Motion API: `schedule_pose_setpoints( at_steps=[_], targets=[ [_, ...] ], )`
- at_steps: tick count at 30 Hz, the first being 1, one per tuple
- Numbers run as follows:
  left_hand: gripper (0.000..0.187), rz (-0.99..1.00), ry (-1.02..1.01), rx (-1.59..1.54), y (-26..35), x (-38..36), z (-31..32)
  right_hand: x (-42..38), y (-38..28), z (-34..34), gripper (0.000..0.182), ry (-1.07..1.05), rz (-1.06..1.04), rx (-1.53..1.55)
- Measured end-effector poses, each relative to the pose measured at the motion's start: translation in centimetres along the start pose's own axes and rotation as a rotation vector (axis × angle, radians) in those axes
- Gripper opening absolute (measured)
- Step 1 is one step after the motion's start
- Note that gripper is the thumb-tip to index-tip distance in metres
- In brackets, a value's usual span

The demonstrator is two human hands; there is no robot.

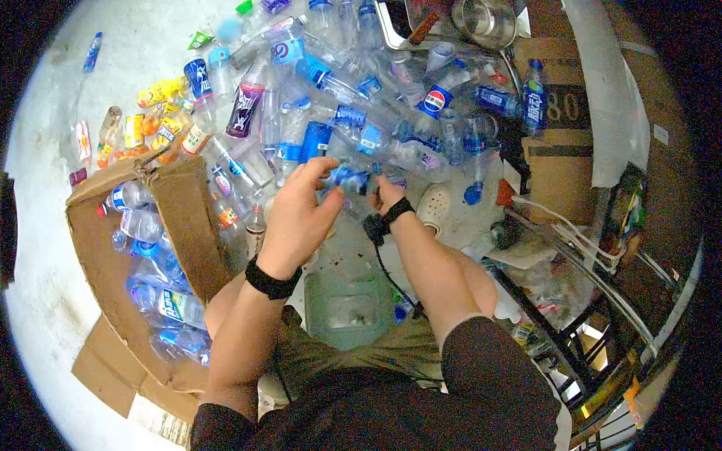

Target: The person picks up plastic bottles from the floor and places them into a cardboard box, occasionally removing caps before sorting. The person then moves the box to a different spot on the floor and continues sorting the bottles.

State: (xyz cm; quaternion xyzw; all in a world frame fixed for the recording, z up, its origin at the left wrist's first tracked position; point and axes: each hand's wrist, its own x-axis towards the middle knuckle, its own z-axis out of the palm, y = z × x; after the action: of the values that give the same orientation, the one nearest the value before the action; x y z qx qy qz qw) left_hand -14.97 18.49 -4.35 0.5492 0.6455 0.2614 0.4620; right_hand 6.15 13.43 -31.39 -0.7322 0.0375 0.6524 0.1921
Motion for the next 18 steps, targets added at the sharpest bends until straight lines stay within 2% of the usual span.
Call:
schedule_pose_setpoints(
  at_steps=[1, 2, 3, 4, 5, 7, 8, 9, 10, 11, 13, 14, 15, 16, 18],
  targets=[
    [0.039, 0.041, 0.000, 0.222, 0.1, -0.1, -0.1, -3.4, -1.2, 1.3, 0.032, 0.074, -0.046, -0.165],
    [0.043, 0.079, 0.002, 0.446, 0.2, -0.3, -0.2, -5.8, -2.8, 2.4, 0.032, 0.073, -0.051, -0.169],
    [0.043, 0.079, 0.006, 0.443, 0.2, -0.5, -0.2, -7.9, -4.4, 3.4, 0.031, -0.041, -0.081, -0.219],
    [0.048, 0.171, 0.057, 0.587, 0.0, -0.6, -0.3, -9.6, -6.0, 4.1, 0.031, -0.156, -0.112, -0.269],
    [0.054, 0.260, 0.110, 0.731, -0.1, -0.8, -0.4, -10.8, -7.9, 4.6, 0.031, -0.158, -0.115, -0.275],
    [0.058, 0.212, 0.092, 0.781, -0.4, -1.0, -0.7, -12.9, -11.3, 5.2, 0.032, -0.523, -0.185, -0.461],
    [0.062, 0.169, 0.072, 0.834, -0.4, -0.8, -0.9, -14.5, -12.6, 5.4, 0.032, -0.524, -0.187, -0.468],
    [0.062, 0.167, 0.078, 0.832, -0.2, -0.7, -1.0, -15.9, -13.9, 5.7, 0.034, -0.586, -0.286, -0.530],
    [0.064, 0.025, -0.034, 0.760, 0.0, -0.6, -1.3, -16.8, -14.7, 5.9, 0.037, -0.647, -0.384, -0.590],
    [0.066, -0.115, -0.146, 0.684, 0.1, -0.5, -1.5, -16.9, -15.0, 6.1, 0.037, -0.649, -0.385, -0.593],
    [0.064, -0.109, -0.087, 0.644, 0.4, -0.6, -1.4, -16.7, -15.4, 6.7, 0.045, -0.405, -0.373, -0.291],
    [0.062, -0.097, -0.030, 0.606, 0.5, -0.6, -1.2, -12.4, -14.7, 6.2, 0.049, -0.354, -0.487, -0.436],
    [0.062, -0.103, -0.027, 0.611, 0.9, -0.5, -1.2, -9.8, -13.5, 6.0, 0.049, -0.362, -0.484, -0.437],
    [0.061, -0.084, 0.001, 0.569, 1.5, -0.5, -1.3, -7.6, -12.2, 5.9, 0.050, -0.241, -0.845, -0.658],
    [0.061, -0.059, 0.044, 0.525, 1.6, -0.5, -1.1, -1.3, -9.4, 5.4, 0.057, -0.307, -0.909, -0.425]
  ],
)
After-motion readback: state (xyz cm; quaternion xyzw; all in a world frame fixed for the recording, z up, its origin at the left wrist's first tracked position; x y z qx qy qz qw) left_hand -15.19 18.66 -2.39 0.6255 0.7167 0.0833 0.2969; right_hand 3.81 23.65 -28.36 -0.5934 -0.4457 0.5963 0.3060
